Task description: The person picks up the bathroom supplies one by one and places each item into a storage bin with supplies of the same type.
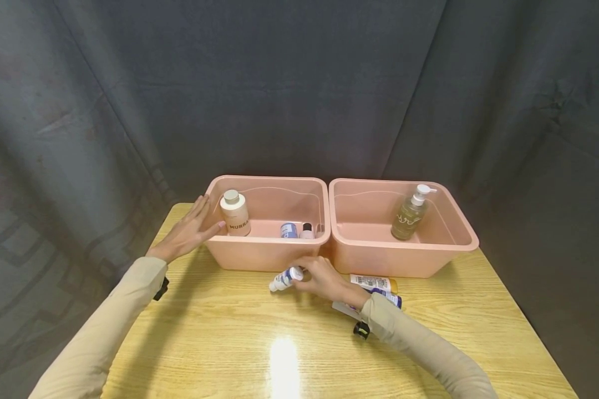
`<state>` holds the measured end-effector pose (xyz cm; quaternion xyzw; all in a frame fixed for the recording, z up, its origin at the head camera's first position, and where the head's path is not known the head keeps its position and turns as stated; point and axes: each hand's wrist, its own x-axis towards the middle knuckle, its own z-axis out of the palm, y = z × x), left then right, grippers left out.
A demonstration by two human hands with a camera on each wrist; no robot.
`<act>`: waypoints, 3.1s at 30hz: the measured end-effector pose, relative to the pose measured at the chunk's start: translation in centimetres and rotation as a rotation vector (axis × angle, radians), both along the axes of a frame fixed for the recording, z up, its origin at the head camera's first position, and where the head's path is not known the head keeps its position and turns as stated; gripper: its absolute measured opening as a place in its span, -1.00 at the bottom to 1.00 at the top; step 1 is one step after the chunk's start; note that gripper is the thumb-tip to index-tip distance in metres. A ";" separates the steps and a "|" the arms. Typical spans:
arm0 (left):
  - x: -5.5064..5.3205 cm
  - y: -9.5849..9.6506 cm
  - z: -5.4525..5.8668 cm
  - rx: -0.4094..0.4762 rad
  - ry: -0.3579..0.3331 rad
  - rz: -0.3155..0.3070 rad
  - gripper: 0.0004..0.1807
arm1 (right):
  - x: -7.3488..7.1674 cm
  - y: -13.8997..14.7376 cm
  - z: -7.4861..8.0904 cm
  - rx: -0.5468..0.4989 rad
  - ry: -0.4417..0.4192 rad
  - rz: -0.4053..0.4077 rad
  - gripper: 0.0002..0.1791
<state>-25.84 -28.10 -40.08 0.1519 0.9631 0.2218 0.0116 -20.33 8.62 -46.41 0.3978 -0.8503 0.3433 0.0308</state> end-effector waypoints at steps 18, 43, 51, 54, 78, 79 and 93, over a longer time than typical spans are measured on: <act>0.0 0.2 0.1 0.005 0.006 -0.005 0.01 | 0.5 0.0 1.6 -0.054 0.033 0.003 -0.61; 0.0 0.1 0.0 0.002 0.006 0.000 0.00 | 0.4 0.2 4.3 -0.136 0.100 0.085 -0.64; -0.1 0.1 0.0 -0.005 0.007 -0.002 0.00 | 0.3 0.2 5.2 -0.142 0.124 0.088 -0.63; -0.1 0.1 0.0 -0.006 0.008 -0.002 -0.01 | 0.4 0.2 5.5 -0.141 0.106 0.089 -0.62; 0.0 0.0 0.0 -0.004 0.017 -0.003 -0.03 | -0.2 0.2 7.6 -0.249 -0.017 0.074 -0.61; 0.0 0.0 0.0 -0.003 0.015 -0.002 -0.02 | -0.3 0.2 7.7 -0.255 -0.019 0.071 -0.61; 0.1 0.1 0.1 -0.001 0.004 -0.002 -0.02 | -1.2 0.2 8.6 -0.343 -0.028 0.066 -0.65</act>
